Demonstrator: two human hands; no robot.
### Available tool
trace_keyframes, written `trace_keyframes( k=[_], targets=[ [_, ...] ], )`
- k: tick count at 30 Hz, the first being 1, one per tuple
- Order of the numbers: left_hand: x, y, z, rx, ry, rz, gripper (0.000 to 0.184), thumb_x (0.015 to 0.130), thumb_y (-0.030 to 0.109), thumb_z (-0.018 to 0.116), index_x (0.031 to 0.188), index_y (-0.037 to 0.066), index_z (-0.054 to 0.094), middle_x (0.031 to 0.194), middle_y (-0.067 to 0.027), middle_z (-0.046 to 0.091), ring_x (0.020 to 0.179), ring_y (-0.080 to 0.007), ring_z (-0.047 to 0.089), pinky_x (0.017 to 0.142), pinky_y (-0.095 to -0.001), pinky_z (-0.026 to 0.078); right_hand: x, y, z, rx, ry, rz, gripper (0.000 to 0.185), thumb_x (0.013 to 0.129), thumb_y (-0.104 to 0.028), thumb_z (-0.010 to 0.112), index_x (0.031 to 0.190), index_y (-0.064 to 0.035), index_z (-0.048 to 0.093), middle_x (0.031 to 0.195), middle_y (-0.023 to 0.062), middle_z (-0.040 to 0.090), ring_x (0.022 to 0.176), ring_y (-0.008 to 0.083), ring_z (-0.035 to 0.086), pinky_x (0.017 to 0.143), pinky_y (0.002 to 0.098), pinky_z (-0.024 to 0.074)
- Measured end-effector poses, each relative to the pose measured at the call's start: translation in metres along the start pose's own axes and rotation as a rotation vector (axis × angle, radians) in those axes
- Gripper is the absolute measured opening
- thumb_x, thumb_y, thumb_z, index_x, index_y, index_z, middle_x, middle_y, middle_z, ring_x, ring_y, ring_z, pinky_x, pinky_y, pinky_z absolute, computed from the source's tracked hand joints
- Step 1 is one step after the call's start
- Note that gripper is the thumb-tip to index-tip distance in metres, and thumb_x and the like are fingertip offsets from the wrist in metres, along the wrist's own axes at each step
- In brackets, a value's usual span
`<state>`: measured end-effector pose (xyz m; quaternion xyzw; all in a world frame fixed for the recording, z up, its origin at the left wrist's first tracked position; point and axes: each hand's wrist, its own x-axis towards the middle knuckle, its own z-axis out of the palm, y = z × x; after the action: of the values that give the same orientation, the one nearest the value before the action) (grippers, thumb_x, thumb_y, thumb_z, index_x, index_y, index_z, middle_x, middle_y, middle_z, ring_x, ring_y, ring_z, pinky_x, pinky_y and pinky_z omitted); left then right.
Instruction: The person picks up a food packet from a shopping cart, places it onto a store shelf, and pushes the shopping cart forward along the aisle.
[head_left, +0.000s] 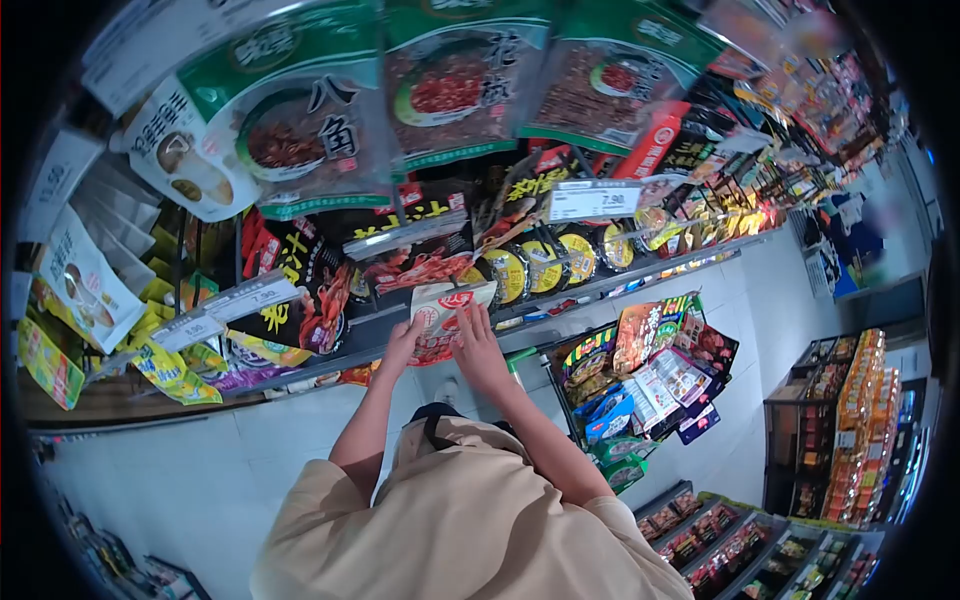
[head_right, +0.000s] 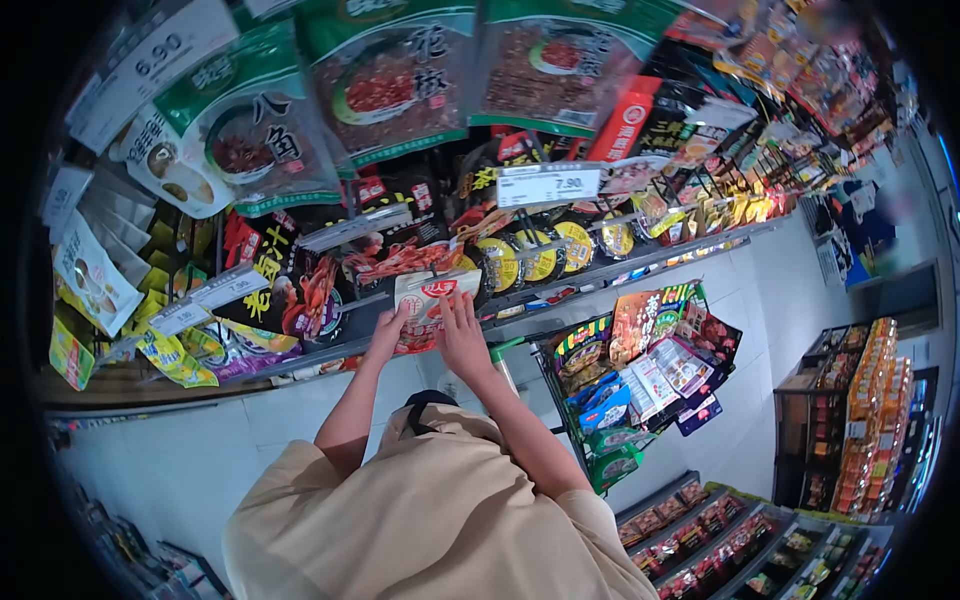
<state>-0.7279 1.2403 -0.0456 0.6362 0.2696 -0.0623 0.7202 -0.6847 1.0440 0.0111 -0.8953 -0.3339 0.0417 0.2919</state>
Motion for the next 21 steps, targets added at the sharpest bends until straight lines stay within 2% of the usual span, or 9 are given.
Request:
trace_keyframes(
  k=[1, 3, 5, 8, 11, 13, 15, 17, 21],
  targets=[
    [-0.001, 0.006, 0.004, 0.02, -0.034, 0.103, 0.06, 0.098, 0.055, 0.051, 0.118, 0.0, 0.066, 0.1, -0.0051, 0.07, 0.082, -0.0107, 0.067, 0.045, -0.0288, 0.053, 0.001, 0.0, 0.001, -0.008, -0.023, -0.015, 0.069, 0.093, -0.017, 0.059, 0.15, 0.002, 0.027, 0.156, 0.0317, 0.021, 0.144, 0.0507, 0.021, 0.116, 0.0515, 0.0275],
    [0.0, 0.006, 0.005, 0.014, 0.006, 0.094, 0.058, 0.098, 0.054, 0.052, 0.114, 0.0, 0.068, 0.093, -0.0037, 0.07, 0.077, -0.0082, 0.063, 0.048, -0.0257, 0.049, 0.003, -0.002, 0.004, 0.009, 0.055, -0.008, 0.071, 0.092, -0.014, 0.061, 0.15, 0.0048, 0.026, 0.155, 0.0334, 0.02, 0.144, 0.0525, 0.02, 0.116, 0.0522, 0.0274],
    [0.009, -0.004, 0.004, 0.026, -0.027, 0.187, 0.057, 0.099, 0.053, 0.053, 0.107, 0.0, 0.071, 0.083, -0.0015, 0.068, 0.072, -0.0056, 0.056, 0.054, -0.0241, 0.043, 0.005, -0.003, 0.006, -0.012, 0.049, -0.016, 0.071, 0.091, -0.014, 0.062, 0.15, 0.0051, 0.026, 0.155, 0.0337, 0.02, 0.144, 0.0527, 0.02, 0.116, 0.0529, 0.0278],
    [0.007, 0.0, 0.0, 0.051, -0.032, 0.185, 0.059, 0.099, 0.053, 0.053, 0.101, -0.003, 0.072, 0.077, 0.0002, 0.065, 0.069, -0.0062, 0.051, 0.061, -0.0263, 0.041, 0.008, -0.007, 0.005, -0.035, 0.069, -0.01, 0.072, 0.091, -0.013, 0.062, 0.15, 0.0052, 0.026, 0.155, 0.0344, 0.019, 0.143, 0.0532, 0.02, 0.115, 0.0539, 0.0284],
    [-0.011, 0.026, 0.0, 0.011, -0.065, 0.105, 0.061, 0.099, 0.054, 0.052, 0.103, -0.004, 0.071, 0.08, -0.0021, 0.068, 0.073, -0.0079, 0.054, 0.069, -0.028, 0.044, 0.008, -0.005, 0.01, -0.054, 0.082, -0.011, 0.073, 0.091, -0.012, 0.063, 0.15, 0.0053, 0.025, 0.155, 0.0353, 0.018, 0.143, 0.0542, 0.02, 0.115, 0.0546, 0.0284],
    [0.0, 0.012, -0.003, 0.034, -0.068, 0.146, 0.062, 0.099, 0.054, 0.052, 0.104, -0.005, 0.071, 0.082, -0.0034, 0.069, 0.075, -0.0087, 0.055, 0.071, -0.0286, 0.045, 0.011, -0.005, 0.011, -0.066, 0.092, -0.02, 0.073, 0.09, -0.012, 0.063, 0.15, 0.0056, 0.024, 0.155, 0.0358, 0.018, 0.143, 0.055, 0.019, 0.115, 0.055, 0.0281],
    [0.004, 0.006, -0.006, 0.058, -0.067, 0.184, 0.062, 0.099, 0.054, 0.053, 0.105, -0.005, 0.07, 0.083, -0.0048, 0.07, 0.077, -0.0095, 0.056, 0.074, -0.0292, 0.046, 0.01, -0.008, 0.012, -0.069, 0.112, -0.004, 0.067, 0.092, -0.01, 0.056, 0.149, 0.0075, 0.025, 0.154, 0.0358, 0.019, 0.142, 0.0545, 0.021, 0.115, 0.0535, 0.0282],
    [-0.001, 0.012, -0.01, 0.11, -0.15, 0.13, 0.062, 0.101, 0.051, 0.049, 0.113, -0.007, 0.067, 0.099, -0.0109, 0.072, 0.09, -0.0132, 0.061, 0.086, -0.0307, 0.047, 0.009, -0.009, 0.015, -0.081, 0.118, -0.007, 0.067, 0.092, -0.01, 0.055, 0.148, 0.0089, 0.024, 0.153, 0.0367, 0.019, 0.142, 0.0553, 0.02, 0.115, 0.054, 0.0279],
    [0.006, -0.001, -0.005, 0.047, -0.103, 0.191, 0.059, 0.1, 0.051, 0.053, 0.109, -0.005, 0.07, 0.09, -0.0063, 0.071, 0.082, -0.0095, 0.058, 0.077, -0.0292, 0.048, 0.011, -0.014, 0.013, -0.087, 0.14, -0.006, 0.067, 0.092, -0.01, 0.054, 0.148, 0.0091, 0.023, 0.153, 0.0365, 0.02, 0.142, 0.0551, 0.02, 0.115, 0.0542, 0.0283]
  ],
)
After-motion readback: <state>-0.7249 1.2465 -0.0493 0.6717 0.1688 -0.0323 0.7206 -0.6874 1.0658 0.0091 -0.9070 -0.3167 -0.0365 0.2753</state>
